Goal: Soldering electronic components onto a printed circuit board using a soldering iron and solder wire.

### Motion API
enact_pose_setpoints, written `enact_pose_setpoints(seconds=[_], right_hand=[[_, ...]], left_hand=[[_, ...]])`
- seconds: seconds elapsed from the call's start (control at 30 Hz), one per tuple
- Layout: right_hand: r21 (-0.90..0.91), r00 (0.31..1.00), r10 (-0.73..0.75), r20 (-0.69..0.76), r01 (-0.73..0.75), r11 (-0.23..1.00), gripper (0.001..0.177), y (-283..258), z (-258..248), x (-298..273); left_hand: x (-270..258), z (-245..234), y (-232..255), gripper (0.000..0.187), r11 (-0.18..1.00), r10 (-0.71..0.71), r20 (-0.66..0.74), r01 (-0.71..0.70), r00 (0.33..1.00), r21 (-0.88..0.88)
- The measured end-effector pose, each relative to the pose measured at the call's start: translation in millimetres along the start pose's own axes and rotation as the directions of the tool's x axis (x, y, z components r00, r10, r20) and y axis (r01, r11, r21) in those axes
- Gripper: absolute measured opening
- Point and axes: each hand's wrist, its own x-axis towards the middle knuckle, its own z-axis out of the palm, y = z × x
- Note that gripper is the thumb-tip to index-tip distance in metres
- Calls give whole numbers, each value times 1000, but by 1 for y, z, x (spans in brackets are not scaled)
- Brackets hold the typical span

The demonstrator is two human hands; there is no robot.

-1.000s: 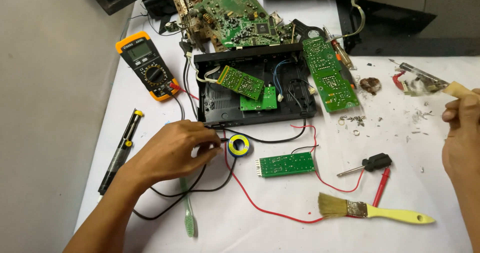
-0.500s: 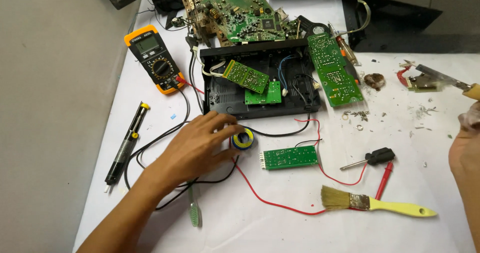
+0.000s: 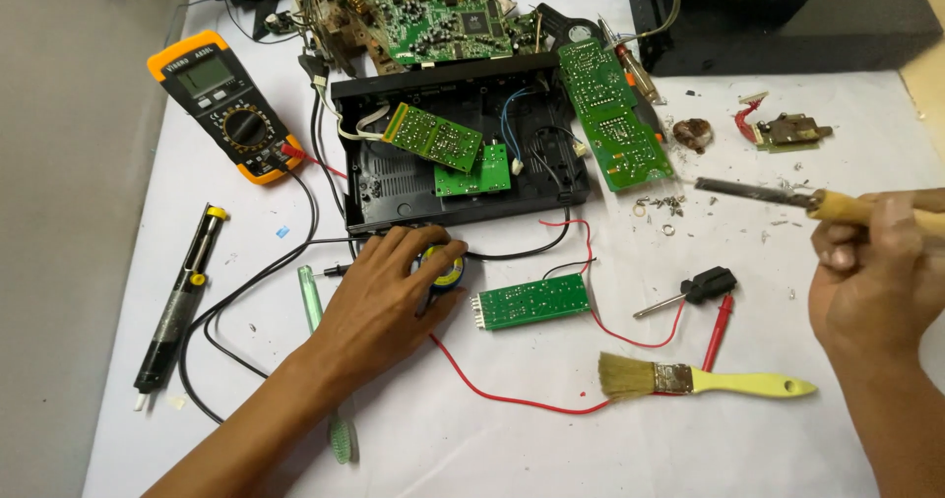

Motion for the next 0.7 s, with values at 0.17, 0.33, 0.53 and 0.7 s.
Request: enact_pose_setpoints(seconds=[0.17, 0.33, 0.53, 0.7], right_hand=[[-126, 957, -180, 227, 213, 969, 25, -8, 13, -38], [-111, 937, -213, 277, 251, 962, 26, -3, 17, -50], [-112, 968, -136, 210, 162, 980, 20, 5, 5, -46], [-137, 965, -103, 242, 139, 981, 19, 14, -5, -39]], left_hand=[[1, -4, 1, 41, 998, -5, 29, 7, 1000, -66], [0, -2, 2, 43, 981, -24, -51, 14, 998, -193], [2, -10, 7, 31, 960, -66, -108, 33, 992, -278], [4, -25, 22, 28, 919, -179, -158, 107, 971, -380]])
